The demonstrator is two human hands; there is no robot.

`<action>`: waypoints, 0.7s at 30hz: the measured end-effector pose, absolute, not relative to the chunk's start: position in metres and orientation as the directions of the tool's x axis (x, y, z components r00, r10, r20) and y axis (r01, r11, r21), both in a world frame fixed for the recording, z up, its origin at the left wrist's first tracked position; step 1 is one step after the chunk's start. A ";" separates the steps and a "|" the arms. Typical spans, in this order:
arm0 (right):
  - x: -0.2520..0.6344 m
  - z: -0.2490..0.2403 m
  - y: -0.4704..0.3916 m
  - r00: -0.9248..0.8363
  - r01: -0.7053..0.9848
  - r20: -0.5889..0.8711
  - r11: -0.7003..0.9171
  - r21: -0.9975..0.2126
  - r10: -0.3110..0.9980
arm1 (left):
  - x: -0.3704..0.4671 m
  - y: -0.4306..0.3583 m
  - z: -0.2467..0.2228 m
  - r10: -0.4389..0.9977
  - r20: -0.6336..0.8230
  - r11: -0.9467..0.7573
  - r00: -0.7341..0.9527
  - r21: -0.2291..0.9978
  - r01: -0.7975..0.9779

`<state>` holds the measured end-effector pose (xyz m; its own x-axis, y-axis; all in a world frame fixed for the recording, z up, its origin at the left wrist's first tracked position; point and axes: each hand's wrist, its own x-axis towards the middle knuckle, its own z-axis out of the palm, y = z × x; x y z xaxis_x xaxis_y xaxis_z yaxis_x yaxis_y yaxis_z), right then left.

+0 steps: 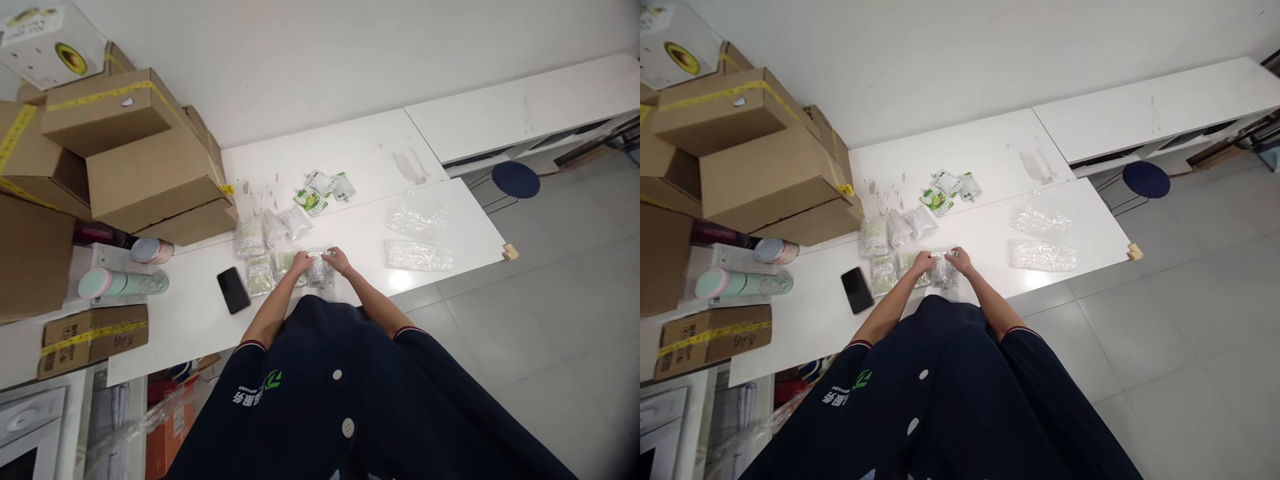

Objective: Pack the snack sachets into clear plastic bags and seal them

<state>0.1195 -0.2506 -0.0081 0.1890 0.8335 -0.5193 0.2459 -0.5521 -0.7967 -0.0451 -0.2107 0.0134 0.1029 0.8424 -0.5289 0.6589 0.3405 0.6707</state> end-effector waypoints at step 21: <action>0.133 0.013 -0.231 0.011 -0.132 -0.736 -0.729 -0.672 0.677 | -0.045 -0.167 0.037 0.736 -0.624 0.313 0.262 0.657 0.686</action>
<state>0.1333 -0.2309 0.0127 0.0107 0.6766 -0.7363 -0.1319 -0.7289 -0.6718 -0.0447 -0.1671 0.0365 0.2618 0.7361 -0.6242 0.6855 0.3134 0.6571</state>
